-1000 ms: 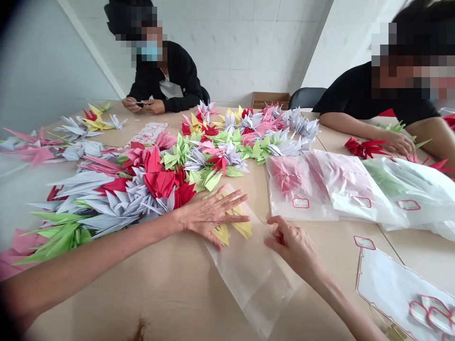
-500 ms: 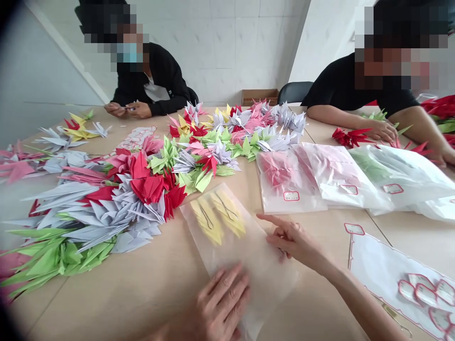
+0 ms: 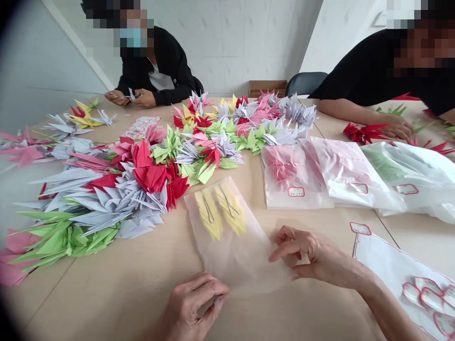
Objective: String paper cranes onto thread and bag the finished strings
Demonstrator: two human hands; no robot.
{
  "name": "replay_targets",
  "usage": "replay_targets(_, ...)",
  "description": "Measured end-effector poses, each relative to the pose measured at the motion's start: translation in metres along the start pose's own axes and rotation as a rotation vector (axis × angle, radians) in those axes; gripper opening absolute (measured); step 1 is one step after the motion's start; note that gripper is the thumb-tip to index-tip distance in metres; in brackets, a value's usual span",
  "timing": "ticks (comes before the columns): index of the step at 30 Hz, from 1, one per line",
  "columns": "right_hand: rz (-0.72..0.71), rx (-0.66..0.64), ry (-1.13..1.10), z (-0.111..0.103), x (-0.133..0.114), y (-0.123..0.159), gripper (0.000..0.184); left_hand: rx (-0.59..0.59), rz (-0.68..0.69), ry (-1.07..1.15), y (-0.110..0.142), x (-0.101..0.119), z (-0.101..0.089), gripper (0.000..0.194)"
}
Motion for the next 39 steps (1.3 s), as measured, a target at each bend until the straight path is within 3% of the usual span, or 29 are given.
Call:
replay_targets(2,-0.008,0.093,0.029,-0.002,0.0,-0.003,0.017,-0.052,-0.102,0.013,-0.002,-0.001,0.001,0.016)
replay_targets(5,0.026,0.22,0.04,-0.005,0.009,-0.009,0.032,-0.117,-0.218,0.022,-0.003,-0.004,0.004,0.016)
replay_targets(8,0.119,0.252,0.082,-0.002,0.02,-0.014,0.035,-0.184,-0.379,0.041,0.002,-0.015,0.009,0.027)
replay_targets(13,0.165,0.322,0.149,-0.002,0.015,-0.016,0.037,-0.285,-0.709,0.233,0.019,-0.037,0.021,0.026)
replay_targets(17,0.203,0.395,0.223,-0.003,0.01,-0.018,0.036,-0.291,-0.815,0.374,0.021,-0.041,0.024,0.01)
replay_targets(20,0.243,0.427,0.26,-0.003,0.012,-0.019,0.034,-0.326,-0.831,0.372,0.02,-0.04,0.023,0.011)
replay_targets(28,0.282,0.471,0.298,0.001,0.01,-0.017,0.035,-0.456,-0.737,0.206,0.019,-0.035,0.025,0.016)
replay_targets(32,0.321,0.488,0.325,0.0,0.014,-0.018,0.035,-0.472,-0.544,-0.141,0.014,-0.031,0.018,0.012)
replay_targets(34,0.327,0.494,0.31,-0.001,0.015,-0.018,0.037,-0.415,-0.35,-0.346,0.006,-0.021,0.011,0.019)
replay_targets(39,0.305,0.482,0.26,0.0,0.01,-0.019,0.031,-0.169,0.45,-0.543,0.002,0.031,0.015,0.022)
Point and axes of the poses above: each hand's wrist, its own y-axis away from the middle knuckle, its own z-axis out of the palm, x = y × z, the point moved 8 cm from there along -y, towards the middle knuckle
